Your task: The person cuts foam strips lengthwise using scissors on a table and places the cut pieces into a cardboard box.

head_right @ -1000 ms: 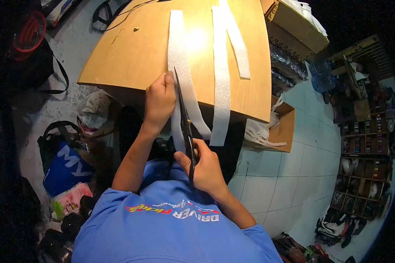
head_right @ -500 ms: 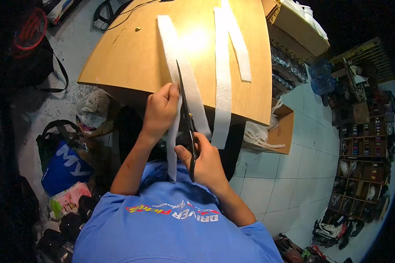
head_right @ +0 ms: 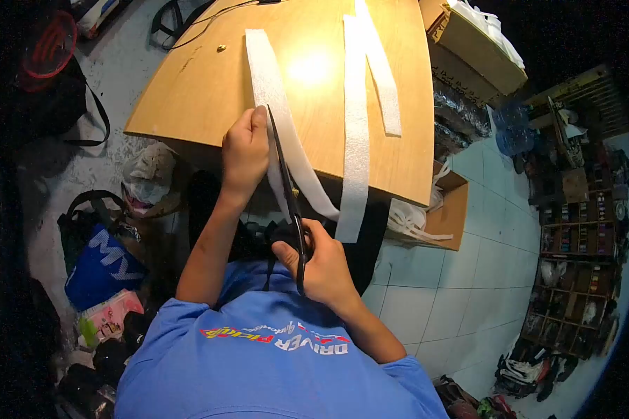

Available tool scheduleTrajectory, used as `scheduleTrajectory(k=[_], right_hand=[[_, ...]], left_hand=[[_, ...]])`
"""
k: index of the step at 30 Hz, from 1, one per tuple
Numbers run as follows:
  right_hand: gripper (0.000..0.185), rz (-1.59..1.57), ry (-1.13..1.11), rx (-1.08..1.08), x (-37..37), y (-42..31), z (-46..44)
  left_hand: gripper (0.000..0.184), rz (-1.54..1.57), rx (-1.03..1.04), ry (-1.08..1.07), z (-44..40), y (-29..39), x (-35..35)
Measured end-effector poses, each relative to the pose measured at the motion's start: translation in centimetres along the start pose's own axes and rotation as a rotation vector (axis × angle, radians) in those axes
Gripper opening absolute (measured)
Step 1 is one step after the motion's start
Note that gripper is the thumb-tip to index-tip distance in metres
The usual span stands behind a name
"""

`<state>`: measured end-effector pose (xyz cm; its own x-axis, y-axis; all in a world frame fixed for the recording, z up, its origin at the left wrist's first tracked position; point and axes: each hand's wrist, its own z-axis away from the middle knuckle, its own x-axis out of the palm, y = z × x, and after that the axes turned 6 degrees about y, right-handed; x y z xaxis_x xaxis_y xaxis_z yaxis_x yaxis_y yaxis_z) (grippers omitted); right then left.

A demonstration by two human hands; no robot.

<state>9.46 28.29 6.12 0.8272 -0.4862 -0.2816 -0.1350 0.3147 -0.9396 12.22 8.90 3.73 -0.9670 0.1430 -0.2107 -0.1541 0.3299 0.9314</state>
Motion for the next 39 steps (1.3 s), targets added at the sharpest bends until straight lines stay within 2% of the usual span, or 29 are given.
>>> scheduleTrajectory(k=[5, 12, 15, 16, 19, 22, 25, 26, 29, 30, 33, 36, 39], right_hand=[[0.047, -0.035, -0.045, 0.022, -0.3, 0.1, -0.8], [0.045, 0.058, 0.04, -0.005, 0.7, -0.4, -1.4], [0.044, 0.027, 0.04, -0.01, 0.1, -0.9, -2.1], [0.044, 0.016, 0.007, 0.063, -0.3, -1.3, -2.3], [0.044, -0.008, -0.004, 0.043, -0.8, -0.8, -2.6], [0.044, 0.044, 0.018, 0.03, -0.6, -0.9, -2.3], [0.044, 0.074, 0.037, -0.044, -0.2, -0.6, -2.1], [0.045, 0.081, 0.039, -0.061, 0.1, -0.3, -2.0], [0.045, 0.087, 0.033, -0.083, 0.3, 0.2, -1.7], [0.045, 0.078, 0.023, -0.072, 0.3, -0.2, -1.7], [0.046, 0.058, 0.01, -0.084, 0.0, -0.1, -1.8], [0.046, 0.018, 0.02, -0.092, -0.3, -0.2, -1.9], [0.048, -0.01, 0.002, -0.027, -0.6, -0.7, -2.0]], left_hand=[[0.036, 0.02, 0.002, -0.042, 0.5, 0.2, -0.3], [0.036, 0.025, 0.034, -0.029, 0.2, -0.2, -0.4], [0.036, 0.09, 0.018, -0.149, 1.0, -0.6, -0.5], [0.037, 0.123, -0.008, -0.178, 1.2, -0.5, -0.6], [0.039, 0.2, -0.072, -0.255, 0.9, -0.6, -1.3], [0.042, 0.132, -0.108, -0.202, 0.6, -1.1, -1.3], [0.043, 0.201, -0.428, -0.172, -0.5, 1.3, -2.0], [0.04, 0.156, -0.441, -0.11, -1.1, 1.7, -1.8], [0.037, -0.018, -0.066, 0.037, -2.0, -0.6, -0.5], [0.036, -0.039, -0.006, 0.072, -1.9, -0.5, -0.2], [0.033, -0.034, 0.03, -0.049, -1.7, 0.1, -0.7], [0.032, -0.002, 0.129, -0.069, -1.1, 0.2, -0.5], [0.032, 0.064, 0.129, -0.089, -1.1, 0.4, -0.7]])
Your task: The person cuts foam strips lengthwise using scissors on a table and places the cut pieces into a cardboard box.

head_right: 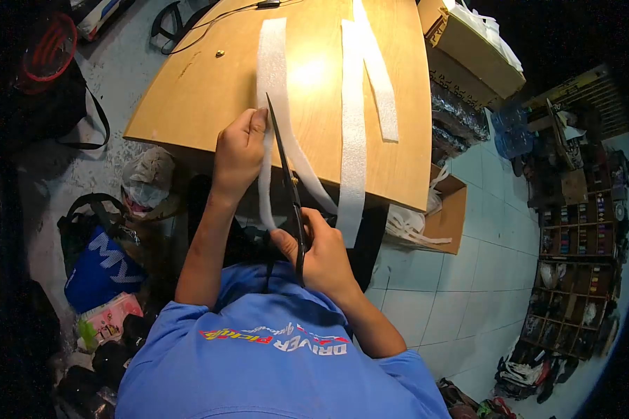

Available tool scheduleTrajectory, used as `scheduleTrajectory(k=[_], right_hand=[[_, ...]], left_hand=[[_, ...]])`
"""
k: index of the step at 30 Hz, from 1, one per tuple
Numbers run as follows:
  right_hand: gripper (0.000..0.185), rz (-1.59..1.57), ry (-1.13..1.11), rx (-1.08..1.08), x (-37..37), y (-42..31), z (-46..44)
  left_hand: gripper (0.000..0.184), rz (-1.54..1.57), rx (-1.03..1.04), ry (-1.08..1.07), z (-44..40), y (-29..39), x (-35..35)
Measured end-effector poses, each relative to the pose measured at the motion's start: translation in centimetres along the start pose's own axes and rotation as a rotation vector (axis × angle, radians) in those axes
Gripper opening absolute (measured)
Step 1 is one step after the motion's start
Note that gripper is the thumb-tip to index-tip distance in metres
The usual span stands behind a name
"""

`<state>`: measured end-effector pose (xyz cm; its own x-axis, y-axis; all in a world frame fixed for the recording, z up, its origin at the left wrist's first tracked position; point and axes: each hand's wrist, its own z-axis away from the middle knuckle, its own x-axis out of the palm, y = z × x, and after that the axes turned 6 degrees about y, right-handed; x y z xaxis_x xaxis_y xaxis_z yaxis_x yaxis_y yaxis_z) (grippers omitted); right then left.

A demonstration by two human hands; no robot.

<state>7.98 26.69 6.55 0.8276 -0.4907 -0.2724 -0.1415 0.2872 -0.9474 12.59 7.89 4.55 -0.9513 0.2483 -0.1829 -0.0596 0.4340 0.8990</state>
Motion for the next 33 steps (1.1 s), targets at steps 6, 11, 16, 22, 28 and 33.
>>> scheduleTrajectory(k=[6, 11, 16, 22, 28, 33], right_hand=[[0.048, 0.021, 0.012, -0.058, -0.3, -0.4, -0.6], [0.047, 0.073, -0.025, -0.022, -1.2, -0.3, -1.5], [0.047, 0.122, 0.018, -0.145, -0.4, -0.5, -0.9], [0.049, 0.056, -0.01, -0.092, 0.4, -0.9, -0.3], [0.047, 0.065, 0.026, -0.16, 1.1, -0.3, -0.6], [0.044, 0.023, 0.002, -0.025, 1.4, -1.1, -0.8]], left_hand=[[0.034, -0.025, -0.041, -0.145, 0.2, 0.7, -1.3], [0.034, 0.065, -0.046, -0.096, 0.5, -0.3, -1.2], [0.035, 0.208, -0.315, 0.041, -1.8, 1.4, -1.5], [0.035, -0.072, -0.04, 0.228, -2.4, 0.8, 0.3], [0.033, -0.194, 0.004, 0.201, -1.6, 1.7, 0.2], [0.031, -0.181, 0.01, 0.165, -1.7, 1.2, -0.4]])
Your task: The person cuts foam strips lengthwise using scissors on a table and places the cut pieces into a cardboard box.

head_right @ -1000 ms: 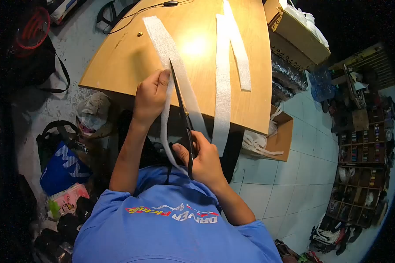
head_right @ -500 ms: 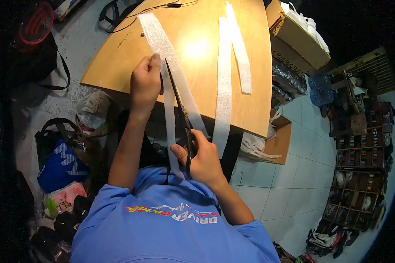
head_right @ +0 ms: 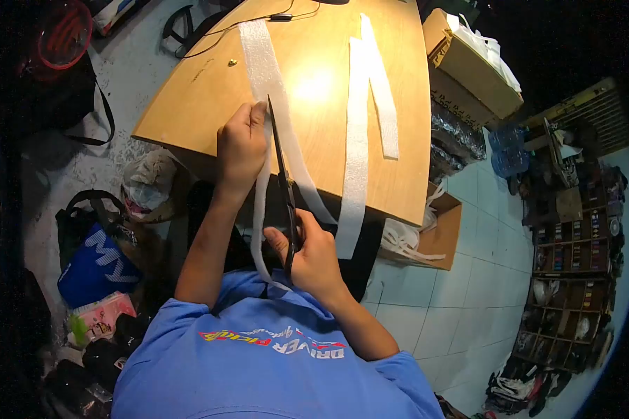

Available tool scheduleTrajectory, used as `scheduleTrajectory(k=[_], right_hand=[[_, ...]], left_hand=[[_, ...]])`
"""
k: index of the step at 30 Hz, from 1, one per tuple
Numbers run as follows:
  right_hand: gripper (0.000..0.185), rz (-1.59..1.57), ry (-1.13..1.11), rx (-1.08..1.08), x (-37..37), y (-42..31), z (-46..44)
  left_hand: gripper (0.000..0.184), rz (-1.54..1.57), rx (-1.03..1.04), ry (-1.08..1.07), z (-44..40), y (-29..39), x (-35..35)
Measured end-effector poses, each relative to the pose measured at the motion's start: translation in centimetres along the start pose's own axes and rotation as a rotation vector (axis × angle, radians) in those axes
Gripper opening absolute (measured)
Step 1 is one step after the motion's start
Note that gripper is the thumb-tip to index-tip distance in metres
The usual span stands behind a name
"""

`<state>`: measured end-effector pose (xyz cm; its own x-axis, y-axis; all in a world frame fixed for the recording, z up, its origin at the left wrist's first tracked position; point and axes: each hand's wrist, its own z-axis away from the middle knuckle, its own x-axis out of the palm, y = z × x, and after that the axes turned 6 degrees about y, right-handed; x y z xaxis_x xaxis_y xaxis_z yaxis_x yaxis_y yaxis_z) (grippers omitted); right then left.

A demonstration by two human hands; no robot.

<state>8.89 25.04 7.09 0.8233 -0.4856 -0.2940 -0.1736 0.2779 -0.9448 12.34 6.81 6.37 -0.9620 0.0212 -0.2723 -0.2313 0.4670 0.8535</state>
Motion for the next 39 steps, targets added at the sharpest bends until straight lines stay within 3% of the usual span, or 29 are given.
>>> scheduleTrajectory(k=[8, 20, 23, 24, 32, 39], right_hand=[[0.046, 0.012, 0.007, -0.062, -1.3, 0.0, -1.3], [0.046, 0.05, 0.006, -0.091, -1.1, 0.0, -1.9], [0.047, 0.082, 0.021, -0.153, -0.8, -0.6, -1.8], [0.048, 0.082, 0.028, -0.182, -0.5, -0.7, -1.6], [0.048, 0.029, 0.013, -0.19, 0.2, -0.7, -1.0], [0.05, -0.056, -0.017, -0.187, -0.3, -0.6, -1.0]], left_hand=[[0.028, 0.226, 0.047, -0.171, 0.9, -0.5, -0.6], [0.029, 0.279, 0.015, -0.324, 2.1, -0.8, -2.3], [0.028, 0.225, 0.02, -0.104, 1.5, -0.1, -2.2], [0.028, 0.388, -0.234, -0.139, 0.8, 0.1, -2.0], [0.029, 0.159, 0.002, 0.129, -0.8, 0.3, 0.6], [0.026, 0.164, 0.021, -0.073, -1.3, 1.0, -0.9]])
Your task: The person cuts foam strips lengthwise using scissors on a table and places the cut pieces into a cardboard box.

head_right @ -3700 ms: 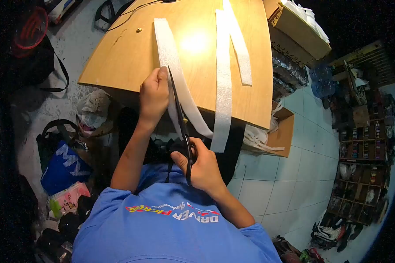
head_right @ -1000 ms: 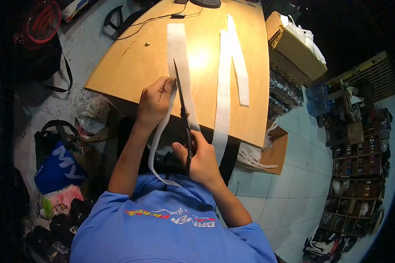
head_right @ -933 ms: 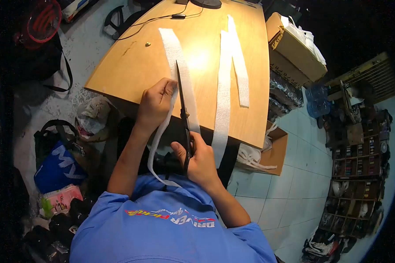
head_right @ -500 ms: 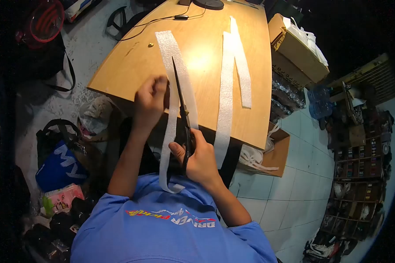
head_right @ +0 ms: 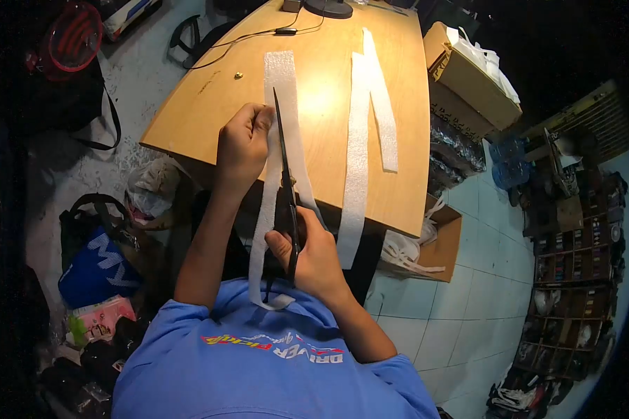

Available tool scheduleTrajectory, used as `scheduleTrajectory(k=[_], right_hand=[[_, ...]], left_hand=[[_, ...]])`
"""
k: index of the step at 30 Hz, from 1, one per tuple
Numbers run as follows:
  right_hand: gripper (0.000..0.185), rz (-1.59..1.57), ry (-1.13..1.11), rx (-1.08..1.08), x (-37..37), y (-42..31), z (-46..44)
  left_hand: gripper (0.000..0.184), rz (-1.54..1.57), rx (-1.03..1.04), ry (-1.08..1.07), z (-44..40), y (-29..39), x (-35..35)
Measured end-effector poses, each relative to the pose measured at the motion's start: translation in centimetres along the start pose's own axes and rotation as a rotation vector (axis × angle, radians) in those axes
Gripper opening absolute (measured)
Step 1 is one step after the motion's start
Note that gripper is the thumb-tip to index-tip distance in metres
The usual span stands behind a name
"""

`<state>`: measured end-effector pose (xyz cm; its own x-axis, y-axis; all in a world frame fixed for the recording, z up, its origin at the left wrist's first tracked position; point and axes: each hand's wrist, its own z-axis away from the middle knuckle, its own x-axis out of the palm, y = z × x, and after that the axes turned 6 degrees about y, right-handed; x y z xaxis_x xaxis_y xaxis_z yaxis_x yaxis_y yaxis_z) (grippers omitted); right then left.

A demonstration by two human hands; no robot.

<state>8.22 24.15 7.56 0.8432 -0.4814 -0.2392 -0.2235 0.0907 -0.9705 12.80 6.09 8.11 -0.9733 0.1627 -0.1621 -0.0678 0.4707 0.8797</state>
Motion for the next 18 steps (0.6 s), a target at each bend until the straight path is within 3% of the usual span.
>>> scheduleTrajectory(k=[9, 12, 18], right_hand=[[0.046, 0.027, 0.004, 0.1, 0.0, -1.2, 0.0], [0.043, 0.081, 0.035, -0.061, -0.1, -0.8, -0.3], [0.043, 0.104, 0.063, -0.068, -0.5, -1.7, -1.2]], left_hand=[[0.024, 0.052, 0.065, -0.064, 0.0, 0.9, -0.5], [0.022, 0.069, 0.068, -0.1, 0.0, 0.8, -0.5], [0.02, 0.157, 0.072, -0.149, 1.0, 0.8, -0.3]])
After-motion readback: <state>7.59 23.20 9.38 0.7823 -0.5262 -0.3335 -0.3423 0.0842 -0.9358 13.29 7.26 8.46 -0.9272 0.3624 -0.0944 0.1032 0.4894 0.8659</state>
